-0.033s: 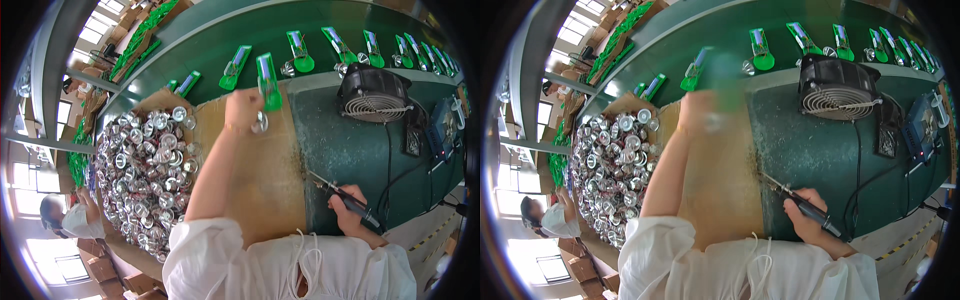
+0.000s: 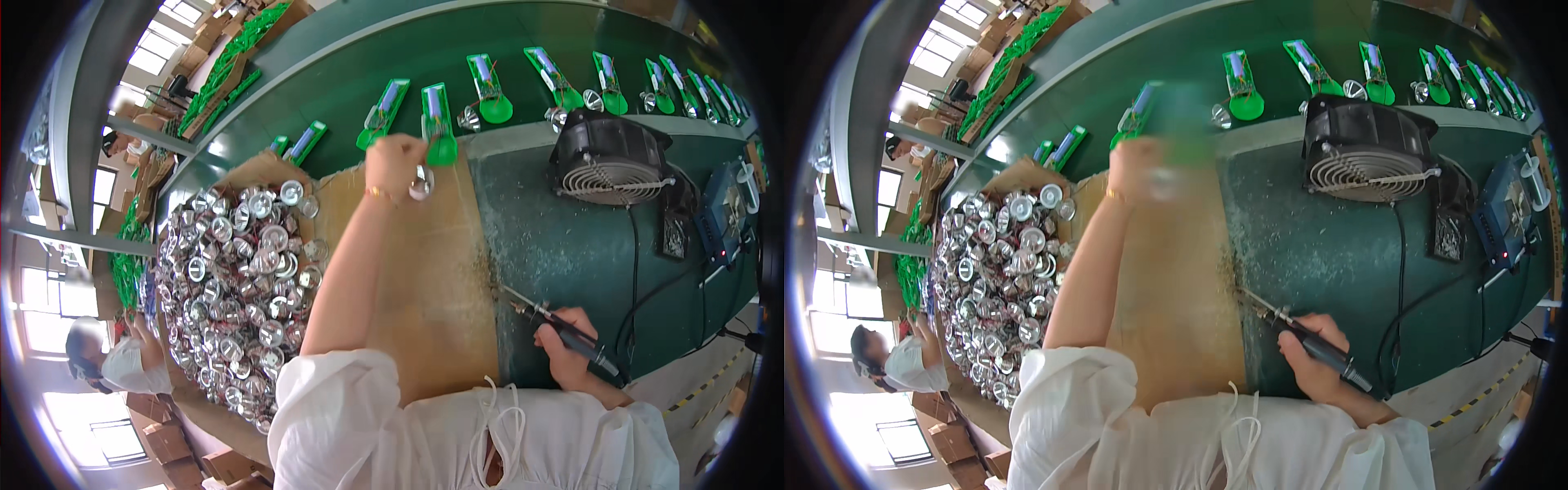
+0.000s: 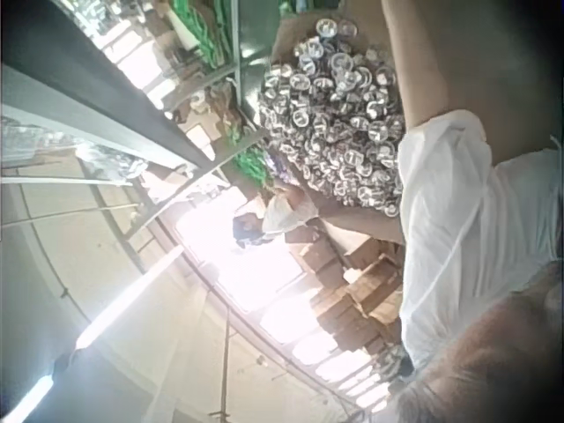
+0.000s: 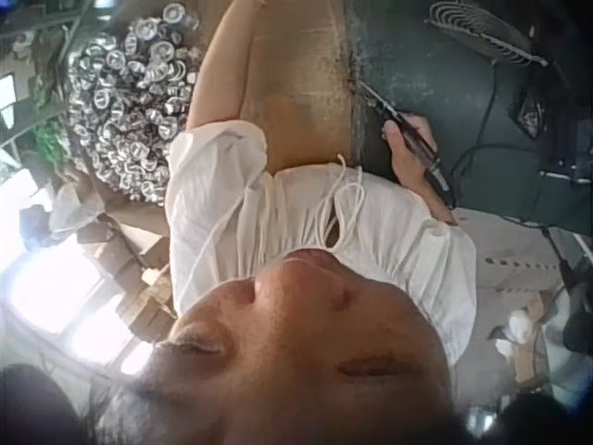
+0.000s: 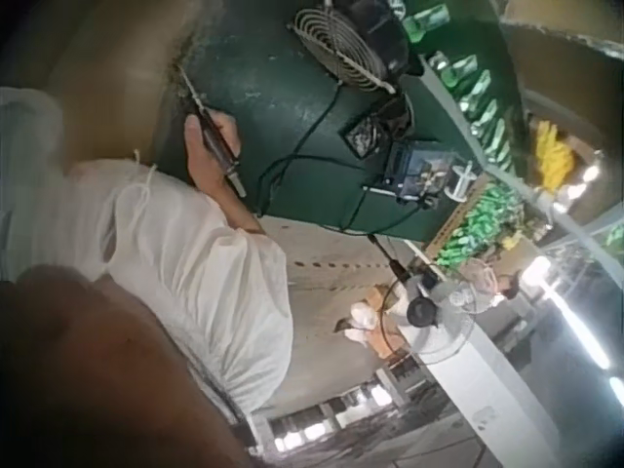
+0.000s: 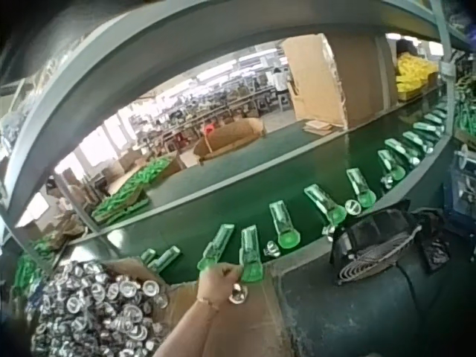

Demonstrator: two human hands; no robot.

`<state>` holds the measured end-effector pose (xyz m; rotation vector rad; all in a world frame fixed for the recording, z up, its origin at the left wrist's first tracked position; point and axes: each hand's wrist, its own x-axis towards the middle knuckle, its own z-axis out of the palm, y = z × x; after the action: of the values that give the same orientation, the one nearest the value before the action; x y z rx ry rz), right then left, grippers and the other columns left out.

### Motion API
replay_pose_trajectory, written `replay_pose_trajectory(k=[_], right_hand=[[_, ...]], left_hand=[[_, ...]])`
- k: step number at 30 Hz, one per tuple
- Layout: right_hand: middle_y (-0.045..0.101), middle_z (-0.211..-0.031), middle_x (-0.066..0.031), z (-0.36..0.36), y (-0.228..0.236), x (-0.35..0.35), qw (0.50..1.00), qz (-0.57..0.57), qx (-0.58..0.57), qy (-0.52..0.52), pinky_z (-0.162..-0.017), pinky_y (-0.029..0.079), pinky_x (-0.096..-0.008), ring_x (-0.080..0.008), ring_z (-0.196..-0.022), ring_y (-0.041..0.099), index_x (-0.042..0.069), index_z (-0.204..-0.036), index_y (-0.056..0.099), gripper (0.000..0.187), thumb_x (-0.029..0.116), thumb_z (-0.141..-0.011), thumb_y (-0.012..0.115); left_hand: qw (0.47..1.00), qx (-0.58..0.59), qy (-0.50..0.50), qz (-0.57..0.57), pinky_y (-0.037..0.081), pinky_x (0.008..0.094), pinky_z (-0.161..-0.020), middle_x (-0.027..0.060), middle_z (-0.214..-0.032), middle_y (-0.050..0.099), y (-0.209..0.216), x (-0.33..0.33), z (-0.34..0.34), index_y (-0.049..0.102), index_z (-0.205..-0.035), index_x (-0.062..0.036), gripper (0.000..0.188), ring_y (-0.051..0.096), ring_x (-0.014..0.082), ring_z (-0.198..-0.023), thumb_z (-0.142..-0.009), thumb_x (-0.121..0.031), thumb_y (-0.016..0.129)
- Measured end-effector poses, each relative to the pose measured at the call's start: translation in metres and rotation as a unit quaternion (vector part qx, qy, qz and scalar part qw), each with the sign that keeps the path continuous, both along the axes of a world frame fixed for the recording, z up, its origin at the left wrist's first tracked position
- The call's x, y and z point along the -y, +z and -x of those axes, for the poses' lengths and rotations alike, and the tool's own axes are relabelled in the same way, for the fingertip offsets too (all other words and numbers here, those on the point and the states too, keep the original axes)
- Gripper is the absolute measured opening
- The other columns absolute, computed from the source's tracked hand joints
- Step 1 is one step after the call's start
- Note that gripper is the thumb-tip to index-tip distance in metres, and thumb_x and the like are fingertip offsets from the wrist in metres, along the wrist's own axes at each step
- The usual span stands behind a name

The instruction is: The person solders wires from reflector cups to circuit boards inside flashlight casings using a soldering iron by hand, then places each assembled flashlight onto the assembly line.

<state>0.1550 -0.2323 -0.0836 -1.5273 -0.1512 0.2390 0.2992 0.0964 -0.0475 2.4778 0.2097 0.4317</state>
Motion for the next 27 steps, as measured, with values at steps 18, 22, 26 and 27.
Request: replay_pose_trajectory(k=[18,22,26,27], right_hand=[[0.059,-0.073,-0.0096,0.001,0.011,-0.003,1.0,-0.022,-0.002,0.009,-0.056,0.048,-0.0251,-0.0114,-0.059,0.057,-0.002,-0.089,0.051,0.012,0.004,-0.084,0.06],[0.059,-0.071,-0.0097,0.003,0.01,-0.006,0.999,-0.023,0.042,0.012,-0.056,0.048,-0.0255,-0.0117,-0.059,0.056,-0.003,-0.089,0.051,0.014,0.006,-0.084,0.061],[0.059,-0.071,-0.0096,0.009,0.009,-0.007,0.998,-0.023,0.056,0.015,-0.055,0.048,-0.0246,-0.011,-0.059,0.056,-0.003,-0.089,0.051,0.016,0.007,-0.084,0.062],[0.059,-0.072,-0.0097,0.011,0.009,-0.007,0.998,-0.022,0.055,0.01,-0.055,0.048,-0.0242,-0.0107,-0.059,0.056,-0.003,-0.09,0.051,0.016,0.007,-0.085,0.062]], left_hand=[[0.966,-0.103,0.095,-0.218,0.049,0.0417,-0.064,0.0094,-0.082,0.062,0.016,0.076,0.178,0.052,-0.103,-0.0079,0.053,0.062,0.0293,-0.073,-0.068,-0.041,0.073],[0.981,-0.083,0.143,-0.107,0.045,0.0423,-0.07,0.0083,-0.083,0.059,0.024,0.09,0.231,0.055,-0.101,-0.0072,0.05,0.059,0.0282,-0.075,-0.067,-0.038,0.073],[0.933,-0.094,0.236,-0.255,0.042,0.0416,-0.077,0.0087,-0.093,0.059,0.044,0.031,0.26,0.059,-0.097,-0.0087,0.028,0.057,0.0276,-0.086,-0.074,-0.023,0.067],[0.934,-0.064,0.228,-0.267,0.042,0.0416,-0.079,0.0085,-0.097,0.058,0.045,0.025,0.267,0.059,-0.098,-0.0094,0.026,0.056,0.0274,-0.09,-0.075,-0.019,0.065]])
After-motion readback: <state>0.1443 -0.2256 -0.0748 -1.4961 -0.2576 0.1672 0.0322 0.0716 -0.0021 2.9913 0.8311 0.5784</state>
